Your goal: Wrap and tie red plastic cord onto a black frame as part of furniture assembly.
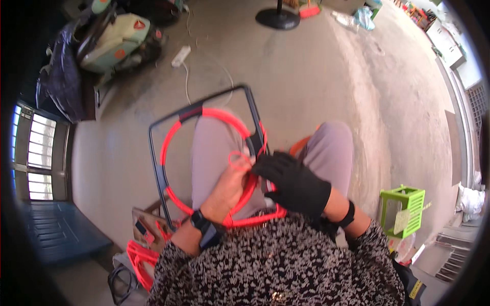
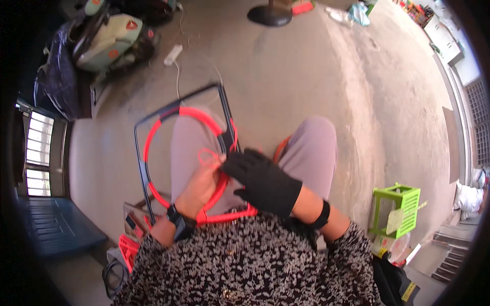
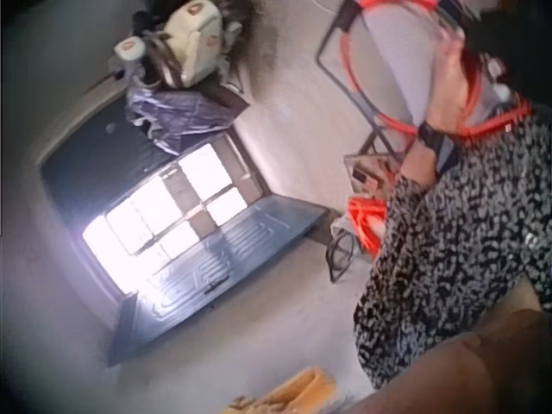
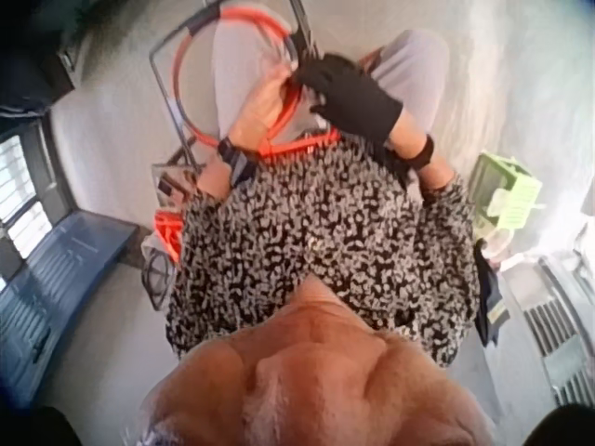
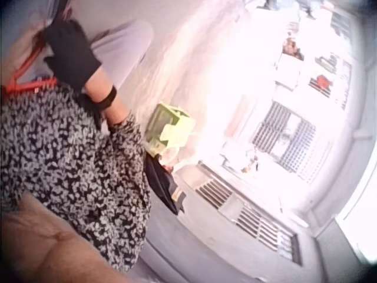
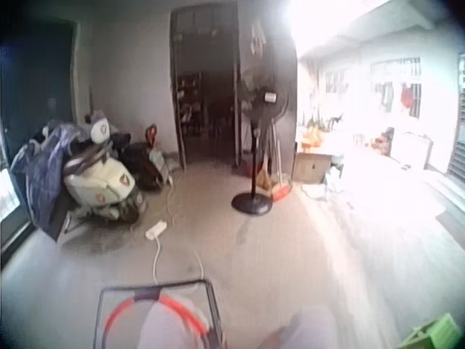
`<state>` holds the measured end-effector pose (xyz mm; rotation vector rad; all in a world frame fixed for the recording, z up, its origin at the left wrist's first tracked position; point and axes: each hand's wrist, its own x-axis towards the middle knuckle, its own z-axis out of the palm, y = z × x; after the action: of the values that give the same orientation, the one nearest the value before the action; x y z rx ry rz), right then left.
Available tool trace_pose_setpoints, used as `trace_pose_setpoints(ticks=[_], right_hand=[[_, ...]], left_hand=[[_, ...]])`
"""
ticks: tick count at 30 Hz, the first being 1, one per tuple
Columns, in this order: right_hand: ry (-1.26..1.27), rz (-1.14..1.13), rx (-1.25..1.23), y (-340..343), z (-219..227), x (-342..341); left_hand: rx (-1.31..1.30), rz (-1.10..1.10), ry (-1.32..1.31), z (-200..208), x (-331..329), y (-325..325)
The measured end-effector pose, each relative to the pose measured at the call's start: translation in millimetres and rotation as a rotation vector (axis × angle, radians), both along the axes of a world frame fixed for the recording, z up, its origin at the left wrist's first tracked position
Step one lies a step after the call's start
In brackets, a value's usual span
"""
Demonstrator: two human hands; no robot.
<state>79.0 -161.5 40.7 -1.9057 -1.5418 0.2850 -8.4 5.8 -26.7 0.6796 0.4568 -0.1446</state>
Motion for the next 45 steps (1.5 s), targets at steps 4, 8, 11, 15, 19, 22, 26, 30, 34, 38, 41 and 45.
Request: trace_pose_setpoints(ticks=[4, 8, 11, 15, 19, 22, 26, 30, 34, 38, 41, 45], right_hand=[[0.075, 0.076, -0.026, -4.1, 20.1, 10.0], [0.398, -0.214, 0.149, -25.2, 9.5, 12.4], [0.710, -0.399, 0.163, -33.8, -3.9, 21.0], [1.200, -0.458, 0.056, -30.2, -24.0, 29.7], [1.245, -0.331, -0.185, -15.1, -39.3, 28.4], [1.227, -0.282, -0.271, -10.0, -42.9, 29.0], [1.202, -0.268, -0.241, -9.9, -43.7, 30.1], [1.248, -0.306, -0.293, -8.1, -36.6, 28.1], [1.220, -0.275, -0.372, -12.4, -55.8, 29.1], [1.210, -0.166, -0.446, -15.8, -55.5, 29.2], [1.092, -0.082, -0.338, -17.1, -61.7, 27.0], [1.292, -0.338, -0.278, -11.0, -50.5, 23.7]], left_hand=[[0.004, -0.116, -0.061, 22.2, 8.7, 3.6], [0.018, -0.101, -0.069, 18.1, 10.3, 4.0], [0.049, -0.087, -0.065, 13.1, 7.4, 2.8], [0.241, -0.046, -0.086, 16.8, 4.1, -5.6], [0.203, -0.027, -0.084, 17.1, 6.2, -3.7], [0.127, -0.040, -0.051, 23.2, 9.2, -4.5], [0.207, -0.018, -0.068, 17.1, 9.4, -5.0], [0.349, -0.063, -0.026, 15.5, 10.1, -6.3], [0.596, -0.324, 0.059, 20.8, 10.4, -10.5], [0.732, -0.227, 0.083, 27.1, 12.7, -17.2], [0.764, -0.207, 0.076, 27.0, 13.3, -17.4], [0.559, -0.157, -0.001, 15.2, 10.4, -10.6]])
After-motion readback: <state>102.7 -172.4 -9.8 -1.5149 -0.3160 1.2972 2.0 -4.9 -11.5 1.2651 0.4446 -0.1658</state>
